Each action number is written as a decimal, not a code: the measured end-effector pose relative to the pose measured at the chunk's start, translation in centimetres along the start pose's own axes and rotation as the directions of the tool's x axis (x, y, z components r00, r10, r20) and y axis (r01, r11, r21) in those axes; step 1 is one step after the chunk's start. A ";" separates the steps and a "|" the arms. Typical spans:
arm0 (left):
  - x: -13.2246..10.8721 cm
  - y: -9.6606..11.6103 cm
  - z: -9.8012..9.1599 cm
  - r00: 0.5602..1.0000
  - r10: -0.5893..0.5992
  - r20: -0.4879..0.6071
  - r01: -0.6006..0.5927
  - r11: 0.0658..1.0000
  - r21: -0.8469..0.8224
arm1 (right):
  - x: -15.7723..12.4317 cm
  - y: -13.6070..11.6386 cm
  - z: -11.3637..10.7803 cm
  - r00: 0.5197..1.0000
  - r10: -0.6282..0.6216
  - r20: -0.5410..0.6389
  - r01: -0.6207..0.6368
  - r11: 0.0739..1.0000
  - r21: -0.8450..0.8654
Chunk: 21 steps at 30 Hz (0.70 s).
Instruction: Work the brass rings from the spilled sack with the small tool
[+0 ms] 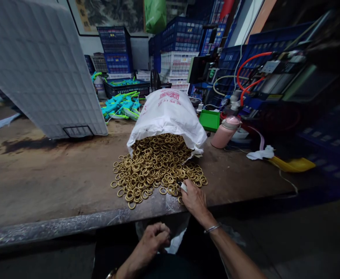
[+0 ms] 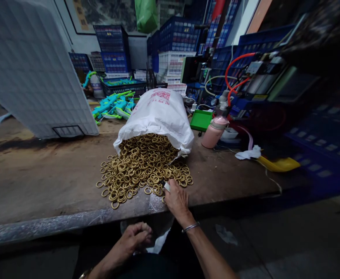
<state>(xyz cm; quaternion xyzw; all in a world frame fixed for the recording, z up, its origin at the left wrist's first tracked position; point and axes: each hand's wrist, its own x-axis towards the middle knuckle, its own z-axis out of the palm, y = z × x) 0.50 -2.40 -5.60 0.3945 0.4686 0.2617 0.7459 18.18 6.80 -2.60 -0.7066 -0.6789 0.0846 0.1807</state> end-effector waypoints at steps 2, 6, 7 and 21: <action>0.1 0.8 0.0 0.998 0.041 -0.057 -0.042 0.999 -0.013 | -0.1 0.0 -0.1 1.000 -0.028 0.006 0.028 1.000 0.013; 0.1 1.8 -0.1 0.991 0.072 -0.117 -0.071 0.997 0.011 | -0.2 -0.2 -0.2 0.998 -0.046 0.030 0.047 0.998 -0.044; 0.0 1.9 -0.1 0.989 0.079 -0.122 -0.077 0.997 0.020 | -0.1 -0.3 -0.3 0.999 -0.043 0.033 0.045 0.997 -0.062; -0.3 5.1 0.1 0.837 0.380 -0.395 -0.366 0.924 0.114 | -0.8 -2.3 -0.4 0.995 -0.090 0.050 0.061 0.909 0.413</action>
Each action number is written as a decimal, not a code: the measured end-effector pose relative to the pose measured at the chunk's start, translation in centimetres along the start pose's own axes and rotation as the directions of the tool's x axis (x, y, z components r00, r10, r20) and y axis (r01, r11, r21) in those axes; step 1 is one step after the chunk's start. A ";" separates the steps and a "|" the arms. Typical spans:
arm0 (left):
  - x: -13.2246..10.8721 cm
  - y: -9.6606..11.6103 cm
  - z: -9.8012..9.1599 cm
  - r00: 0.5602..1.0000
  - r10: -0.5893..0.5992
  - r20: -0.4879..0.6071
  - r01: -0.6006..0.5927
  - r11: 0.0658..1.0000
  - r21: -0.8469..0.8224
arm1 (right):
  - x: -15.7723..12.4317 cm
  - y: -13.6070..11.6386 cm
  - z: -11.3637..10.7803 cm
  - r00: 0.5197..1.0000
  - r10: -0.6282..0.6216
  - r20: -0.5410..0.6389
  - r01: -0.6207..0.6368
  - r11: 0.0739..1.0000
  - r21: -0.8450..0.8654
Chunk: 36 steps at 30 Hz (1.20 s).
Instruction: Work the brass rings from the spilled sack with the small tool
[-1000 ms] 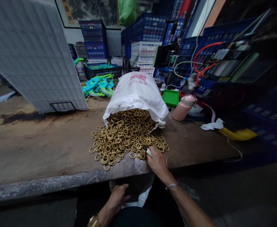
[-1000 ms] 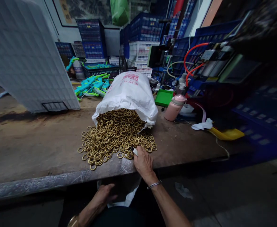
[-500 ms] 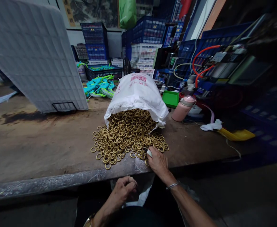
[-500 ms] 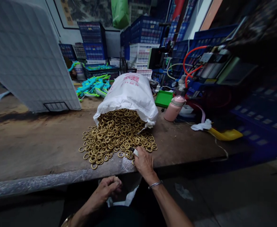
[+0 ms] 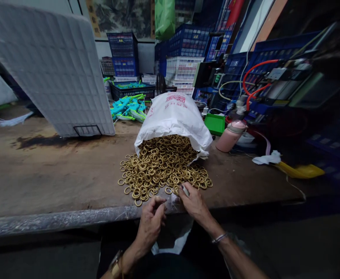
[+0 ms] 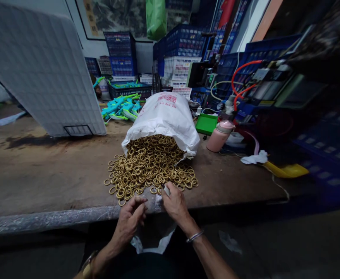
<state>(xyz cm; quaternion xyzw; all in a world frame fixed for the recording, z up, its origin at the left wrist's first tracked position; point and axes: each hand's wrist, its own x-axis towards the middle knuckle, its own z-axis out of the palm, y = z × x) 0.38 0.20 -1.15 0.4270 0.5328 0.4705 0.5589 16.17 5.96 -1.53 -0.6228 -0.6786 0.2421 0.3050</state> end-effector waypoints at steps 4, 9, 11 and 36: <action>0.6 0.6 -0.9 0.960 0.280 0.029 -0.280 0.943 0.178 | -0.3 -2.3 0.6 0.979 -0.023 0.202 -0.040 0.953 0.301; 0.9 1.6 -2.5 0.888 0.392 0.241 -0.451 0.844 0.291 | -0.6 -3.5 1.2 0.919 -0.019 0.393 -0.172 0.880 0.443; 1.0 1.6 -2.9 0.883 0.361 0.301 -0.448 0.839 0.309 | -0.9 -3.7 1.4 0.906 -0.009 0.422 -0.206 0.863 0.461; 0.9 1.3 -2.5 0.970 -0.125 0.207 0.172 0.958 -0.228 | -1.7 -3.9 3.4 0.918 0.088 0.388 -0.301 0.789 0.535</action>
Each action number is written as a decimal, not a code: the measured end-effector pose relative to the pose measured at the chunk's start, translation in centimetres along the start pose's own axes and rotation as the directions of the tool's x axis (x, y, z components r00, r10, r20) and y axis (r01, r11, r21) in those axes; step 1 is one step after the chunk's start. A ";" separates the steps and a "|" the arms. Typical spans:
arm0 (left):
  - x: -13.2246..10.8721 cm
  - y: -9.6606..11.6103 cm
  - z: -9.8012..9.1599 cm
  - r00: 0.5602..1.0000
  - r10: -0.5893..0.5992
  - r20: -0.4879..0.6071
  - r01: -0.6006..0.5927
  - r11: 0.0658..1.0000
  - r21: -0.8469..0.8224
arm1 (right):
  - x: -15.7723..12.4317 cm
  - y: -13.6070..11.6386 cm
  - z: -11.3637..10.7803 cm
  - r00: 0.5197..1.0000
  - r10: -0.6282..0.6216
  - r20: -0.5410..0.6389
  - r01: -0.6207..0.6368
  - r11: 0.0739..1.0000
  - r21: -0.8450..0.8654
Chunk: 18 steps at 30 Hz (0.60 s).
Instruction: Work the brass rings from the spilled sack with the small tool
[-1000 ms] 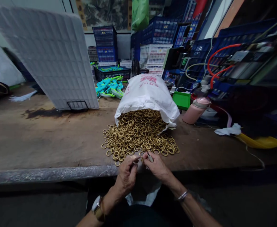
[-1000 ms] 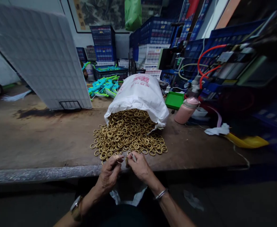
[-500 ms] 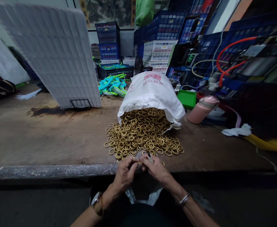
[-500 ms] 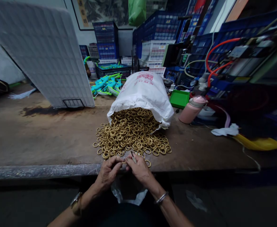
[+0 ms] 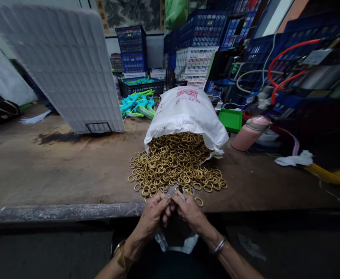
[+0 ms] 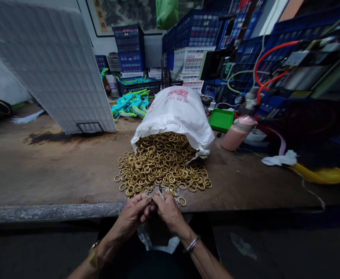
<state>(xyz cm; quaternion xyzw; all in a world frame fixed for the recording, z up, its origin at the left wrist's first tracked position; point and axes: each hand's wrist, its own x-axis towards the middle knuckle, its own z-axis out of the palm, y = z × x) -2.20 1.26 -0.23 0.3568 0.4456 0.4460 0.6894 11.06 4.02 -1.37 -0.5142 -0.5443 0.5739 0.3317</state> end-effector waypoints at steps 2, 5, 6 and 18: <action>0.0 -0.1 0.2 1.000 0.017 -0.013 -0.017 1.000 0.024 | 0.1 -0.1 0.0 1.000 -0.009 0.001 0.009 1.000 -0.001; -0.1 0.0 0.5 0.997 0.047 -0.063 -0.037 0.987 0.156 | 0.2 -0.1 -0.2 0.999 -0.051 0.006 0.051 0.997 -0.059; -0.1 0.0 0.5 0.995 0.057 -0.077 -0.041 0.980 0.195 | 0.3 -0.1 -0.2 0.998 -0.069 0.008 0.069 0.994 -0.088; -0.5 0.3 0.2 0.999 0.032 0.016 -0.034 0.996 0.080 | 0.7 0.2 -0.3 0.995 -0.091 0.051 0.095 0.993 -0.070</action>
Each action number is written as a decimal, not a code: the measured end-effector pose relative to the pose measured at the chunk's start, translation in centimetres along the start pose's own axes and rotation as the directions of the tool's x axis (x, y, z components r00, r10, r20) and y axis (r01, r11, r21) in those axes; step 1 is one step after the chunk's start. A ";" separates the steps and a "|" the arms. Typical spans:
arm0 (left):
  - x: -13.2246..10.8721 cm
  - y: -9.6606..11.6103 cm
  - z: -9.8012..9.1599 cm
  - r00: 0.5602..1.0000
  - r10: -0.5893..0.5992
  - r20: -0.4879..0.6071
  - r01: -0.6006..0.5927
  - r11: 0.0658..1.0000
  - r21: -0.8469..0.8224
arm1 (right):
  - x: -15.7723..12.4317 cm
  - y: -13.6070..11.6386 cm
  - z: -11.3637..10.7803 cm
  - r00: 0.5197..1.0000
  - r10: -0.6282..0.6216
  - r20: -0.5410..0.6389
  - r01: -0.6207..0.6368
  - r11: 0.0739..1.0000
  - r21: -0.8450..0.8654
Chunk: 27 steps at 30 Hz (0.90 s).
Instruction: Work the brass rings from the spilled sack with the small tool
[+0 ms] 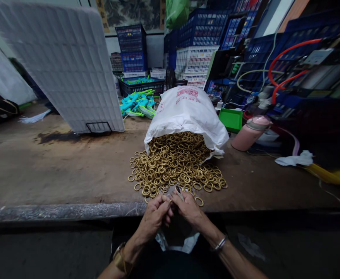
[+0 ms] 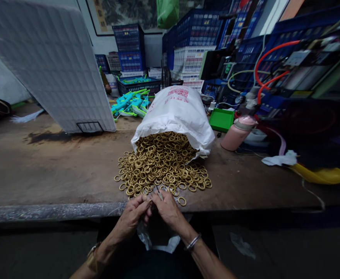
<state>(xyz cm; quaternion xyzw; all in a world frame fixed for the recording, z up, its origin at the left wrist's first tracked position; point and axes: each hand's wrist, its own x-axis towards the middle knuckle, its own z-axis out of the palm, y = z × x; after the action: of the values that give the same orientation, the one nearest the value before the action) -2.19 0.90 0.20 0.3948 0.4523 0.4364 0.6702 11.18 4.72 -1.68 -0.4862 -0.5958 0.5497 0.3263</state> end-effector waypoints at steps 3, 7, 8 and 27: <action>0.0 -0.4 -0.1 1.000 0.012 0.013 -0.011 0.999 -0.051 | 0.0 -0.2 0.1 1.000 0.005 0.025 -0.006 0.998 0.061; 0.0 -0.8 -0.2 0.999 0.041 0.021 -0.038 0.993 -0.110 | -0.1 -0.5 0.1 0.999 0.027 0.047 -0.031 0.994 0.103; -0.1 -0.8 -0.2 0.999 0.042 0.018 -0.040 0.992 -0.121 | -0.2 -0.5 0.1 0.999 0.030 0.033 -0.033 0.995 0.091; -0.2 -0.7 -0.2 0.994 0.067 -0.091 -0.069 0.997 -0.019 | -1.7 -0.9 0.4 0.980 -0.190 0.065 0.182 0.704 -0.687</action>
<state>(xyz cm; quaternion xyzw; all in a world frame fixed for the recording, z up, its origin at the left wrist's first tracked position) -2.28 0.49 -0.46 0.3823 0.4635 0.4813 0.6383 11.17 3.12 -0.64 -0.5128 -0.8014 0.2505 0.1790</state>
